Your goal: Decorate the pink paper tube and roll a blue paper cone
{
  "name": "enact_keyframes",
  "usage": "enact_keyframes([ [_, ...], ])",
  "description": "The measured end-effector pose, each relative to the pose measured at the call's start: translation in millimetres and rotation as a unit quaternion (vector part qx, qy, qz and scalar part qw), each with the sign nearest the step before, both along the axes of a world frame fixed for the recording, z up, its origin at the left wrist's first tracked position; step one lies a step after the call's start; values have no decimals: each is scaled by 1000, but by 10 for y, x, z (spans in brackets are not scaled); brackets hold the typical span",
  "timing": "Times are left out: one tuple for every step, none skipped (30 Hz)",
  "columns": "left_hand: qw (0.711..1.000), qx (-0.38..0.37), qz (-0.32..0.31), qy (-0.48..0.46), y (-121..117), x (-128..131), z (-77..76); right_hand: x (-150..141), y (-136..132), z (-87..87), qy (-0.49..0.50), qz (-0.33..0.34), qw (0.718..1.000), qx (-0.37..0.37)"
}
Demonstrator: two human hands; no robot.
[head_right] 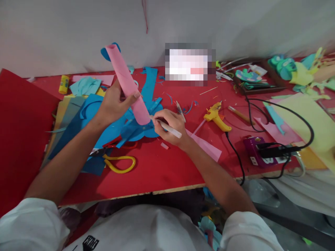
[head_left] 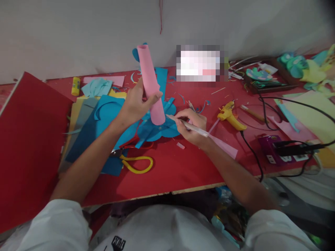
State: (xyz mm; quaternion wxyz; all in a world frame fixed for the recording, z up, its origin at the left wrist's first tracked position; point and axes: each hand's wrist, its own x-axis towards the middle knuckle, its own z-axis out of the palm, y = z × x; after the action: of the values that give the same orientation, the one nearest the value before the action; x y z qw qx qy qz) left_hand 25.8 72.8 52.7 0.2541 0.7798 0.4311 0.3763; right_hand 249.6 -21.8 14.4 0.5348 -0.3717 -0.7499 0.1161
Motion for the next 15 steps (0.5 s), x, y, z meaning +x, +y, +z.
enact_keyframes([
  [1000, 14, 15, 8, -13, 7, 1, 0, -4, 7, 2, -5, 1000, -1],
  [999, 24, 27, 16, -26, 17, -2, -3, -3, 11, 2, -6, 1000, -2],
  [999, 30, 35, 23, -37, 26, -10, -8, 3, 10, 1, -1, 1000, 0],
  [998, 35, 41, 26, -43, 34, -23, -14, 13, 5, -2, 8, 1000, 4],
  [998, 37, 47, 27, -45, 41, -39, -21, 26, -4, -8, 20, 1000, 7],
  [998, 37, 53, 27, -41, 44, -58, -28, 40, -16, -15, 32, 999, 9],
  [997, 36, 59, 26, -31, 45, -78, -35, 52, -31, -24, 44, 999, 9],
  [997, 34, 62, 25, -17, 42, -99, -41, 62, -46, -33, 54, 998, 9],
  [997, 32, 63, 24, 0, 38, -119, -46, 68, -61, -41, 59, 997, 8],
  [997, 30, 62, 21, 18, 32, -137, -50, 70, -74, -46, 60, 997, 9],
  [998, 29, 59, 19, 36, 26, -154, -53, 70, -86, -49, 58, 997, 11],
  [998, 28, 57, 16, 51, 20, -168, -55, 68, -96, -52, 53, 997, 10],
  [998, 27, 57, 14, 63, 14, -179, -57, 66, -104, -53, 48, 997, 9],
  [998, 27, 56, 12, 72, 10, -188, -59, 65, -111, -54, 43, 998, 6],
  [998, 25, 56, 11, 77, 6, -193, -61, 65, -118, -56, 42, 998, 3],
])
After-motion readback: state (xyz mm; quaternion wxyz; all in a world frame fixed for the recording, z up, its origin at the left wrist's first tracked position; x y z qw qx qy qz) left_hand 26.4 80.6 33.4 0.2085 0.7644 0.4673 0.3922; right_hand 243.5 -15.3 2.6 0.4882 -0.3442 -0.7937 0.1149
